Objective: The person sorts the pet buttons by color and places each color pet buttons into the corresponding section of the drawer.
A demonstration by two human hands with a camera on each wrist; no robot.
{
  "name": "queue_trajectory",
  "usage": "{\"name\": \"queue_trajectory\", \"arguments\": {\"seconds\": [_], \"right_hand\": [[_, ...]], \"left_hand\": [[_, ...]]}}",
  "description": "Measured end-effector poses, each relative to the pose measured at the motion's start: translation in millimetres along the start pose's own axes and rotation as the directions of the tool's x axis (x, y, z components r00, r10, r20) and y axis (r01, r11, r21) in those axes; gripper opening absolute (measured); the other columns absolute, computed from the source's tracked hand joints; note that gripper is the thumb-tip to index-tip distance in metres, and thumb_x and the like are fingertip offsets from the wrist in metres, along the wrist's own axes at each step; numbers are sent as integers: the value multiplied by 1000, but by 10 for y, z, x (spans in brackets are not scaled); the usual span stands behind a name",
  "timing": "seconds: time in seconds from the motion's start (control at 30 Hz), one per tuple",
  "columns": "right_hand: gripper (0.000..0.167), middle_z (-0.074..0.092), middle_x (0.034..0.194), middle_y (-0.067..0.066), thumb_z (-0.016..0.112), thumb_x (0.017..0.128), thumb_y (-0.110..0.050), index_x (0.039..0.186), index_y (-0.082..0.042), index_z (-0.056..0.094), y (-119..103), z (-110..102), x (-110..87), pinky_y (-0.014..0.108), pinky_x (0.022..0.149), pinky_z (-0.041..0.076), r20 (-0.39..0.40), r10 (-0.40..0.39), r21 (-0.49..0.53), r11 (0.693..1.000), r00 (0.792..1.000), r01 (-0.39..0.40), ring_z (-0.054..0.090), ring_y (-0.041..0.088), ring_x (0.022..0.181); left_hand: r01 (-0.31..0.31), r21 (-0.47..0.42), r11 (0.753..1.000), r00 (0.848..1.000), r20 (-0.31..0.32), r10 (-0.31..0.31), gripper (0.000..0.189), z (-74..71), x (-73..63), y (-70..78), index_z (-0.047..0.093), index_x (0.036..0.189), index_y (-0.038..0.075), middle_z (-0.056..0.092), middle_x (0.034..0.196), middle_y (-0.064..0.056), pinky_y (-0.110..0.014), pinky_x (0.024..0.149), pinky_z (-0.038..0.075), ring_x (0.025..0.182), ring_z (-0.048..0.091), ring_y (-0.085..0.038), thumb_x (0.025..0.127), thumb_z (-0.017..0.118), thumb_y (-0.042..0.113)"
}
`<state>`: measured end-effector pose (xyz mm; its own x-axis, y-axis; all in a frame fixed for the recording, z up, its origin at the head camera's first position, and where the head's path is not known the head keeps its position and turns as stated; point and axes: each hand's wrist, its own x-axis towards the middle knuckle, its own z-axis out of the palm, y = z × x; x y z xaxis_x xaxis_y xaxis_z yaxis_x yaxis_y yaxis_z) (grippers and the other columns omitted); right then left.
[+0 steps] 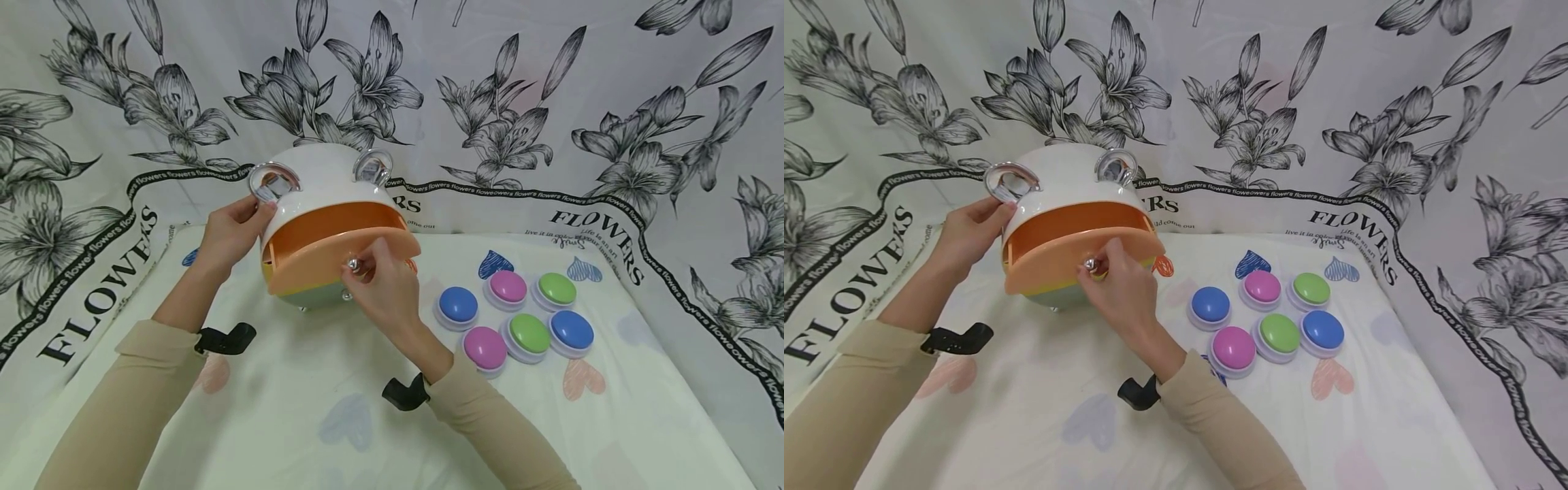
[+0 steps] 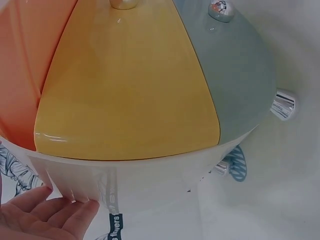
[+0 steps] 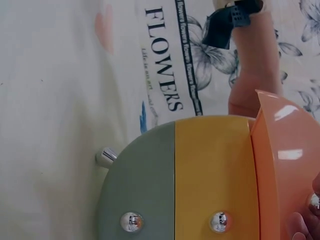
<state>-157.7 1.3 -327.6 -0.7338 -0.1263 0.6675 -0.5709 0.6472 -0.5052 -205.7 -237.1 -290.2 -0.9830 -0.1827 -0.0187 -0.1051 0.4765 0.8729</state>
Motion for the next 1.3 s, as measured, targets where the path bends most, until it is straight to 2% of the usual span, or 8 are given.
{"name": "queue_trajectory", "arguments": {"seconds": [0.53, 0.83, 1.3], "right_hand": [[26, 63, 66, -5, 72, 76, -24, 84, -11, 51, -26, -124, -187, 13, 47, 41, -15, -48, -13, 999, 999, 47, 57, 4, 56], [27, 63, 66, -3, 73, 77, -23, 83, -10, 50, -55, -187, -261, 10, 47, 40, 12, -62, -36, 997, 998, 62, 57, 5, 55], [28, 64, 68, -2, 73, 77, -20, 86, -9, 49, -79, -271, -387, 11, 53, 47, 30, -76, -16, 997, 997, 77, 60, 6, 57]], "left_hand": [[-5, -6, 1000, 1000, -2, 5, 82, 5, 14, 3, 26, 146, 14, 35, 146, -11, -49, 102, 36, 132, 36, -29, 84, 45, 63], [-2, -9, 1000, 1000, -8, 2, 82, -5, 24, -9, 27, 146, 13, 36, 146, -11, -48, 103, 35, 132, 36, -29, 84, 46, 63], [-5, -19, 1000, 1000, -3, 5, 82, -6, 25, -1, 27, 146, 14, 36, 146, -11, -50, 104, 34, 133, 34, -29, 84, 47, 63]]}}
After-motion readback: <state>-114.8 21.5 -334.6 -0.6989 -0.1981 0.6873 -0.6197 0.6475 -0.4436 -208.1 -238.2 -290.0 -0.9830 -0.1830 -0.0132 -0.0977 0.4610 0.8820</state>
